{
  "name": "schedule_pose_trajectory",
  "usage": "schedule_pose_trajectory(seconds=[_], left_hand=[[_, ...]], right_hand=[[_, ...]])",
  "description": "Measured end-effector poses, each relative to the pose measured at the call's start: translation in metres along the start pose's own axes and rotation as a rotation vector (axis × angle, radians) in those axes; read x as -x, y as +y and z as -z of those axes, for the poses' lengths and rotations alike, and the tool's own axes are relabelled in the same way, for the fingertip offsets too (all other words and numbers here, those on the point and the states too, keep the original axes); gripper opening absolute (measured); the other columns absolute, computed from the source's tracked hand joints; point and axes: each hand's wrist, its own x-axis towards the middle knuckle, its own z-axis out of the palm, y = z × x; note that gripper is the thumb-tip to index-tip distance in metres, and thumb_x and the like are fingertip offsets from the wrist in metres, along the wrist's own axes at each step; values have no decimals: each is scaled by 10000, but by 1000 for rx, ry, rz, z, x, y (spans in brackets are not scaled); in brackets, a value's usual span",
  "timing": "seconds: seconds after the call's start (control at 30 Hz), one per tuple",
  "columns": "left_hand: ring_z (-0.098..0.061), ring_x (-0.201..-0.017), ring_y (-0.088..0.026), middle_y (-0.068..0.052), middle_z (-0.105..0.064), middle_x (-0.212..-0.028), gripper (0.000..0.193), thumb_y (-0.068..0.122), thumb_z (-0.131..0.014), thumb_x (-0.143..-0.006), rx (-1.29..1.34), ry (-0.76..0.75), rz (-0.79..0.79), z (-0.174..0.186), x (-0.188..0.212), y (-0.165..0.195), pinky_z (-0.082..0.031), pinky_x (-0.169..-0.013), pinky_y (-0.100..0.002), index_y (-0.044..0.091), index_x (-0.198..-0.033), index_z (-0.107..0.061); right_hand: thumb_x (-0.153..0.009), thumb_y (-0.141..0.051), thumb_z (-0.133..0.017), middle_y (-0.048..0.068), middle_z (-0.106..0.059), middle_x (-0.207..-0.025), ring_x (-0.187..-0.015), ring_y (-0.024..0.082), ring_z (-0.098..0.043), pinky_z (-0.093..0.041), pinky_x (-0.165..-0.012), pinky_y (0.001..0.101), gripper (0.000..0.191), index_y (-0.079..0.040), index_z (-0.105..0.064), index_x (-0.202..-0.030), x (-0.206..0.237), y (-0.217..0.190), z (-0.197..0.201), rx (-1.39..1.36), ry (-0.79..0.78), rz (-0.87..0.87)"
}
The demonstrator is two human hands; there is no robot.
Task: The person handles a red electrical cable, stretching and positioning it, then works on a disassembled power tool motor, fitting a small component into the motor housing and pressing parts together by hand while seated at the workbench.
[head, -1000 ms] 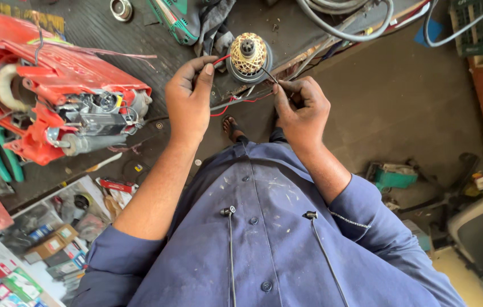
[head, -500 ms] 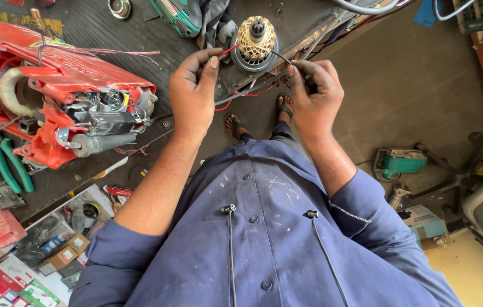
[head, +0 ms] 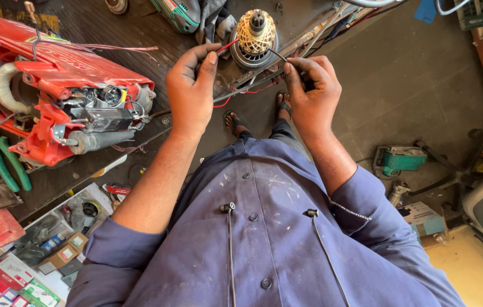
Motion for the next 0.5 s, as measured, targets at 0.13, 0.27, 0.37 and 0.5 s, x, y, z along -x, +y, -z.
schedule_pose_trajectory(seconds=[0.13,0.27,0.37,0.5], left_hand=[[-406,-688,-1,103,-531,-789,192,133,-649,-1073,-14,4,4,0,1,-1,-331,-585,-209,2,-1183,-734],[-423,-704,-1,101,-546,-799,190,130,-653,-1080,-26,6,-30,-1,1,-1,-353,-603,-210,-1,-1191,-733],[-404,-684,-1,105,-527,-777,194,134,-652,-1069,-37,11,-2,0,1,0,-335,-584,-208,4,-1185,-737],[-428,-719,-4,99,-556,-811,189,132,-651,-1079,-26,7,-27,0,1,0,-359,-620,-206,2,-1189,-734]], right_hand=[[-999,-27,-785,25,-620,-938,-700,49,-532,-448,-617,228,89,2,-749,-1076,3,-1,-2,-6,2,15],[-999,-19,-782,25,-621,-948,-699,47,-525,-442,-616,227,88,7,-747,-1075,5,-2,-2,-19,-2,9],[-996,-18,-780,24,-621,-946,-699,45,-524,-441,-613,223,87,6,-745,-1071,6,-3,-2,-29,-5,0],[-995,-13,-785,24,-618,-938,-708,49,-521,-436,-621,223,88,7,-744,-1070,7,-4,-2,-23,-3,14]])
